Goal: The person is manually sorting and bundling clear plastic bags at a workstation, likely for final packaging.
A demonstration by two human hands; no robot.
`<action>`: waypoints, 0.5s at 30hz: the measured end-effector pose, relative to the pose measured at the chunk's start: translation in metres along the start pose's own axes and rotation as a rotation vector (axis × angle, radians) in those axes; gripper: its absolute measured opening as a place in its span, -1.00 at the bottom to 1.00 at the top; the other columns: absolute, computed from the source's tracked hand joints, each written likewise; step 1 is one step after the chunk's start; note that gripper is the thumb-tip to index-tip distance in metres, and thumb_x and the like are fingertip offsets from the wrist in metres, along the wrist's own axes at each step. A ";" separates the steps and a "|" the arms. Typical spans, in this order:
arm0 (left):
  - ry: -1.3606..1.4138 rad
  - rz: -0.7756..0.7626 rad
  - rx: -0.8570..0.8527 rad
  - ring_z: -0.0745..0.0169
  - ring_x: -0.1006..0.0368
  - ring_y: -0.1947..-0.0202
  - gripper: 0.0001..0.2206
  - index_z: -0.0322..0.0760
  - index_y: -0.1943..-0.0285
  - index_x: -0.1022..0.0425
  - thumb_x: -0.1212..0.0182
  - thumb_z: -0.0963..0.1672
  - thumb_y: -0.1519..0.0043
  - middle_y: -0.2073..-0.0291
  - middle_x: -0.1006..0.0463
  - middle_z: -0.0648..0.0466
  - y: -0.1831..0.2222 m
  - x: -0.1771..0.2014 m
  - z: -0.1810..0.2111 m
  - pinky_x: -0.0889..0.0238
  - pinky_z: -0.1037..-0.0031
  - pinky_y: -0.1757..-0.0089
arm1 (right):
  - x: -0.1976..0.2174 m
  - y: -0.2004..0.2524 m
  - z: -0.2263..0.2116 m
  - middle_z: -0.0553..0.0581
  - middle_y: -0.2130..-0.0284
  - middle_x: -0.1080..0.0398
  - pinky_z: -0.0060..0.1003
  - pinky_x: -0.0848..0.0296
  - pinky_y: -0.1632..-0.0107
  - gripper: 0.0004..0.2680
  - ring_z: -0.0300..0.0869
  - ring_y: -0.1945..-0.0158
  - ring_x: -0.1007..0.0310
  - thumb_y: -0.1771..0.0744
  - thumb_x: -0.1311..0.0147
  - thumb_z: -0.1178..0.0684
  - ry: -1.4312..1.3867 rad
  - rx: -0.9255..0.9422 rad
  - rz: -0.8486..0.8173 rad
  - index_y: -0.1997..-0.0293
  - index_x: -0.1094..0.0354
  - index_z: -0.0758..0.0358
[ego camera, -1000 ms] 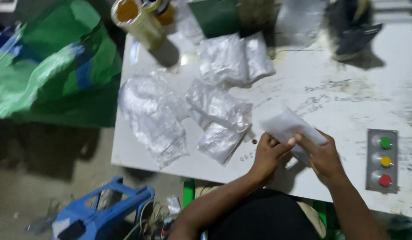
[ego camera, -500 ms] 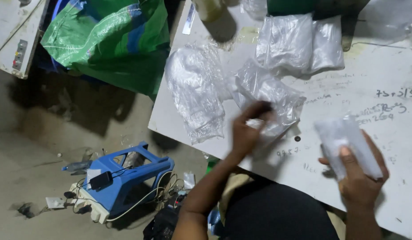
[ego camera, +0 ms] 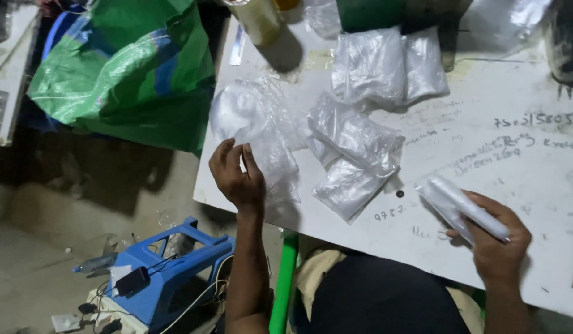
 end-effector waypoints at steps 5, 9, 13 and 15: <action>0.831 -0.408 0.366 -0.07 -0.47 -0.25 -0.64 -0.31 -0.21 -0.45 0.00 0.01 -0.43 -0.20 -0.54 -0.14 0.057 -0.046 0.087 -0.33 0.19 -0.23 | 0.032 -0.007 0.025 0.34 0.02 -0.46 -0.19 -0.60 0.42 -0.78 0.15 0.33 -0.50 -0.37 -0.15 0.35 0.103 -0.142 0.106 -0.15 -0.43 0.38; 1.323 -0.846 0.586 0.28 -0.47 0.09 -0.75 -0.21 -0.14 -0.56 -0.06 -0.06 -0.43 -0.03 -0.57 0.06 0.105 -0.113 0.191 -0.36 0.47 0.02 | 0.139 -0.038 0.066 0.40 -0.17 -0.38 -0.27 -0.68 0.45 -0.73 0.21 0.20 -0.60 -0.43 -0.22 0.27 0.133 -0.033 0.449 -0.27 -0.31 0.23; 1.886 -1.399 1.252 -0.38 -0.49 -0.10 -0.66 -0.56 0.00 -0.36 0.09 -0.06 -0.49 -0.09 -0.50 -0.41 0.182 -0.172 0.268 -0.44 0.06 -0.05 | 0.240 -0.033 0.140 0.29 0.09 -0.47 -0.39 -0.44 0.38 -0.82 0.00 0.16 -0.58 -0.54 0.04 0.04 0.091 -0.038 0.418 -0.20 -0.34 0.35; 2.044 -1.527 1.325 -0.47 -0.47 -0.08 -0.57 -0.77 -0.13 -0.38 0.23 -0.10 -0.53 -0.17 -0.45 -0.50 0.207 -0.189 0.287 -0.43 -0.04 -0.09 | 0.229 -0.015 0.101 0.57 0.13 -0.38 -0.09 -0.37 0.39 -0.80 0.23 0.34 -0.42 -0.70 0.16 0.22 0.363 0.149 0.359 -0.31 -0.31 0.71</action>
Point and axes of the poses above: each hand's wrist, its own y-axis away from the middle knuckle, its own x-axis out of the back of the hand, z = x × y, the point moved 9 cm from there along -y, towards the middle knuckle
